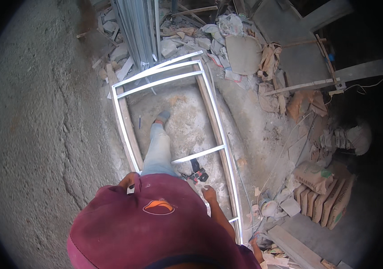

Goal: The person assembles a rectangular metal frame on the floor, using a tape measure to measure and mark the metal profiles. They position the frame pieces and verify dimensions before proceeding.

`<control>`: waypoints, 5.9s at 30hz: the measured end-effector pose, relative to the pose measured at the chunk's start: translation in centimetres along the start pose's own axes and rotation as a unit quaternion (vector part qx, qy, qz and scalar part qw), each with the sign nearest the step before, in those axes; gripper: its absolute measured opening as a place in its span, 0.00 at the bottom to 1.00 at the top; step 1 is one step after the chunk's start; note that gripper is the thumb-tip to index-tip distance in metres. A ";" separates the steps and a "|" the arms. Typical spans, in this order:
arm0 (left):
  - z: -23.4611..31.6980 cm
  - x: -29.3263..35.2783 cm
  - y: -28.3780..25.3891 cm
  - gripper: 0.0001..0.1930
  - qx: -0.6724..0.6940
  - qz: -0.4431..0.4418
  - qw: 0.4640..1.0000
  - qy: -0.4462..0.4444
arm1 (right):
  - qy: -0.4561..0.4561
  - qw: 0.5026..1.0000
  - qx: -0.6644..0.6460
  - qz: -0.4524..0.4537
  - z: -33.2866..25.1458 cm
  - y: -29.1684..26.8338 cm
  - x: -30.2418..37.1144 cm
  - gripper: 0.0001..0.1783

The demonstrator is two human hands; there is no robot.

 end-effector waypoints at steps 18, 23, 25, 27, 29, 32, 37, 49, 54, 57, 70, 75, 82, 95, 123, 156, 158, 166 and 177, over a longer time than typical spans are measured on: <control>-3.4 -9.8 -7.6 0.19 0.350 0.142 0.884 -0.274 | -0.422 0.873 0.241 0.048 -67.8 2.0 -58.3 0.24; 0.6 -10.7 -9.6 0.17 0.337 0.128 0.855 -0.373 | -0.465 0.793 0.390 0.056 -76.4 7.1 -66.1 0.27; 1.5 -10.7 -9.6 0.17 0.346 0.127 0.849 -0.379 | -0.478 0.758 0.440 0.056 -77.0 9.1 -67.7 0.29; 1.8 -10.7 -8.8 0.17 0.356 0.127 0.843 -0.384 | -0.489 0.730 0.475 0.053 -76.3 10.7 -68.8 0.30; 2.0 -10.6 -8.2 0.17 0.362 0.124 0.838 -0.388 | -0.488 0.718 0.494 0.051 -75.3 11.8 -70.1 0.29; 2.1 -11.2 -8.0 0.17 0.363 0.120 0.841 -0.383 | -0.462 0.732 0.499 0.043 -74.0 12.5 -72.2 0.25; 1.8 -11.8 -8.2 0.17 0.350 0.109 0.854 -0.369 | -0.463 0.718 0.519 0.002 -75.0 11.8 -72.8 0.20; 1.5 -13.7 -13.4 0.17 0.255 0.055 0.918 -0.299 | -0.645 0.671 0.347 0.112 -80.3 -1.0 -62.1 0.17; 0.9 -15.4 -16.2 0.17 0.194 0.020 0.945 -0.262 | -0.610 0.691 0.350 0.169 -78.0 -8.6 -53.8 0.16; 1.0 -17.4 -18.9 0.17 0.141 -0.007 0.963 -0.229 | -0.539 0.768 0.304 0.167 -70.7 -14.3 -47.6 0.14; 7.7 -25.2 -26.1 0.17 -0.091 -0.035 0.990 -0.098 | 0.117 0.963 -0.186 0.159 -20.0 -4.2 -8.5 0.26; 13.3 -24.1 -23.5 0.17 -0.230 -0.108 0.967 -0.013 | 0.333 0.844 -0.323 0.269 -11.6 0.8 5.4 0.28; 25.0 -25.3 -17.0 0.17 -0.524 -0.300 0.724 0.335 | 0.493 0.695 -0.392 0.347 -6.5 3.7 18.8 0.31; 55.0 -22.9 2.5 0.17 -0.319 -0.159 0.917 0.179 | 0.681 0.453 -0.437 0.375 -11.1 16.0 25.6 0.31; 23.9 7.7 50.2 0.22 -0.604 -0.297 0.734 0.084 | 0.838 0.138 -0.324 0.417 44.9 68.9 32.1 0.33; 39.5 -2.3 19.5 0.30 -0.260 -0.358 0.795 0.415 | 0.112 0.539 -0.835 0.016 -1.3 6.8 2.7 0.29; 40.7 -2.5 17.1 0.29 -0.224 -0.350 0.818 0.399 | 0.111 0.525 -0.843 0.017 -2.6 5.0 1.9 0.30; 41.4 -1.6 14.7 0.28 -0.271 -0.353 0.817 0.365 | 0.170 0.451 -0.876 0.038 2.0 4.1 2.7 0.27; 38.2 -7.6 5.4 0.18 -0.389 -0.364 0.784 0.319 | 0.287 0.306 -0.838 0.350 47.8 2.7 17.9 0.05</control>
Point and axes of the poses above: each hand's wrist, its own x-axis away from the middle knuckle, its own y-axis out of the palm, z = x × y, the point moved 4 cm from there along -x, towards the middle knuckle, and after that the axes turned 12 degrees about z, right-handed, at the moved point
